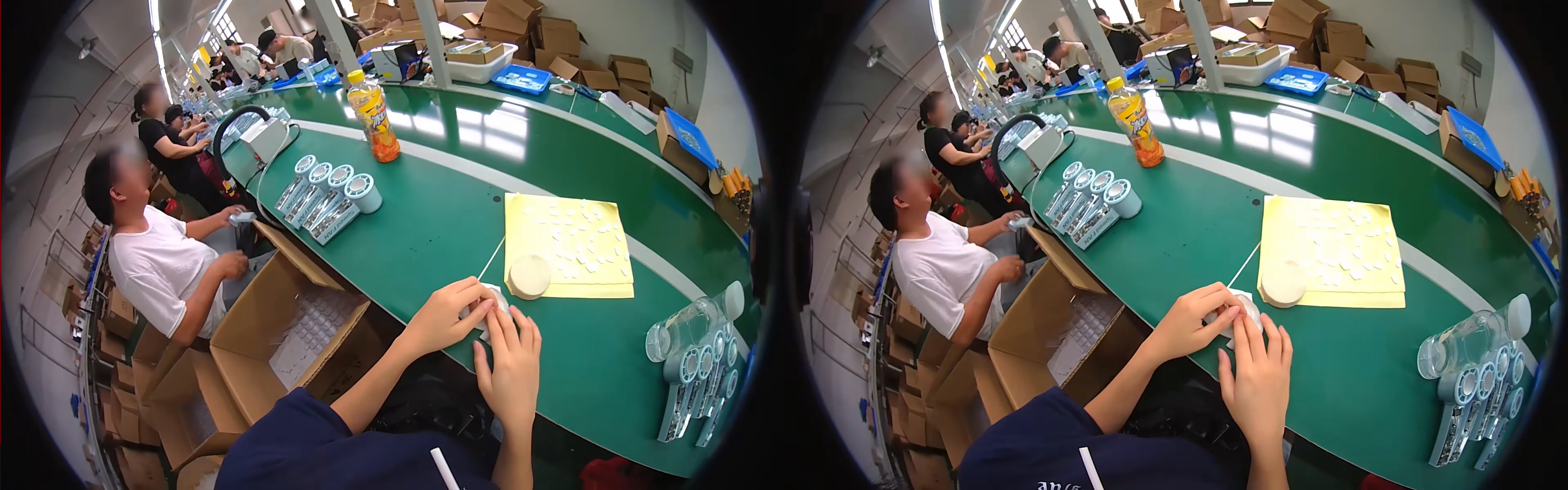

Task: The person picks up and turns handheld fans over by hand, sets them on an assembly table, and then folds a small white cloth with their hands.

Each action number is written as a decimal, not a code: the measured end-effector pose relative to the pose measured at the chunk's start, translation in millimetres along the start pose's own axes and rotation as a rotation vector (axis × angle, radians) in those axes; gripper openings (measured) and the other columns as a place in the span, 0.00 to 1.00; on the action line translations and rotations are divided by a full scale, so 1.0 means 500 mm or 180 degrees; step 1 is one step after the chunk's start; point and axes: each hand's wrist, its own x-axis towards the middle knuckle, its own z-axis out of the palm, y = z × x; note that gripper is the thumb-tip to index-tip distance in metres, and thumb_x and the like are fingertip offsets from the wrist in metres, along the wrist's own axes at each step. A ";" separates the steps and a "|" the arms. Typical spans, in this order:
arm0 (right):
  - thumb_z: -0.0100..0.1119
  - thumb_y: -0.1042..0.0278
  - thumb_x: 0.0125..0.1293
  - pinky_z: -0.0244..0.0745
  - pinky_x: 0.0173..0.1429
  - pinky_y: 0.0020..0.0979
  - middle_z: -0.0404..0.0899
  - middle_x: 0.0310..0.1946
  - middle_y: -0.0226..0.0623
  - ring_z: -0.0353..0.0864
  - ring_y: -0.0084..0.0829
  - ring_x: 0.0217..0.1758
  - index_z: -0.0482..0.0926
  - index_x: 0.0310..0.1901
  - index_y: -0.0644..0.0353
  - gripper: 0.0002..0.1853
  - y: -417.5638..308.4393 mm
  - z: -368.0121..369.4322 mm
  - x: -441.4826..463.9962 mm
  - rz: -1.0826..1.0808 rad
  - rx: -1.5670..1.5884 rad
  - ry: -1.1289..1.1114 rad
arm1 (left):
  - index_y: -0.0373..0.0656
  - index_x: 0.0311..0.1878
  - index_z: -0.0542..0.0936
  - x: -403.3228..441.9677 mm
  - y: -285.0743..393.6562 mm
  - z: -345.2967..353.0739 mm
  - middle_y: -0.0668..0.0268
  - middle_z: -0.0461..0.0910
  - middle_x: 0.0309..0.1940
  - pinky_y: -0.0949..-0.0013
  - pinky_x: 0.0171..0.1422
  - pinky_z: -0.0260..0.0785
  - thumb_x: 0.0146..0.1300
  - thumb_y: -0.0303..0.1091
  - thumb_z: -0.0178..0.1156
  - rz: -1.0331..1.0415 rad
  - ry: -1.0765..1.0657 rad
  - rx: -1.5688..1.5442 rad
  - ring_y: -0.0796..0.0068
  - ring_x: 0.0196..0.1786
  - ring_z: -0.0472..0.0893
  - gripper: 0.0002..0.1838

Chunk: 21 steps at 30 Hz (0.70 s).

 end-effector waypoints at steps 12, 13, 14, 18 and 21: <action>0.59 0.67 0.63 0.56 0.72 0.49 0.72 0.61 0.41 0.66 0.46 0.66 0.74 0.60 0.65 0.24 0.000 -0.002 -0.002 -0.0029 0.0127 -0.0048 | 0.36 0.39 0.78 0.001 -0.001 0.001 0.60 0.77 0.33 0.67 0.39 0.72 0.66 0.30 0.56 -0.0039 0.0075 -0.0187 0.64 0.33 0.79 0.06; 0.59 0.67 0.63 0.56 0.72 0.49 0.72 0.61 0.41 0.66 0.46 0.67 0.74 0.61 0.65 0.24 0.000 -0.003 -0.001 -0.0018 0.0131 -0.0056 | 0.36 0.39 0.78 0.002 0.000 -0.002 0.60 0.77 0.33 0.66 0.39 0.72 0.66 0.30 0.56 -0.0038 0.0056 -0.0154 0.63 0.33 0.79 0.07; 0.59 0.67 0.63 0.55 0.72 0.49 0.72 0.61 0.40 0.66 0.45 0.67 0.74 0.60 0.64 0.24 0.001 -0.005 0.000 -0.0016 0.0192 -0.0069 | 0.36 0.39 0.79 0.003 0.001 -0.004 0.60 0.77 0.33 0.66 0.40 0.72 0.67 0.30 0.56 -0.0035 0.0046 -0.0132 0.63 0.34 0.79 0.07; 0.58 0.67 0.64 0.54 0.73 0.49 0.72 0.62 0.39 0.65 0.44 0.67 0.75 0.60 0.62 0.23 0.000 -0.010 0.001 0.0037 0.0398 -0.0110 | 0.36 0.39 0.79 0.005 0.001 -0.006 0.59 0.78 0.34 0.66 0.40 0.73 0.68 0.31 0.55 -0.0168 0.0012 -0.0324 0.62 0.34 0.80 0.08; 0.58 0.67 0.64 0.54 0.74 0.49 0.72 0.62 0.38 0.65 0.44 0.67 0.76 0.60 0.61 0.22 0.000 -0.007 0.000 0.0072 0.0452 -0.0102 | 0.36 0.39 0.79 0.003 -0.001 -0.006 0.59 0.78 0.34 0.66 0.41 0.73 0.69 0.32 0.55 0.0019 0.0068 -0.0209 0.62 0.35 0.80 0.09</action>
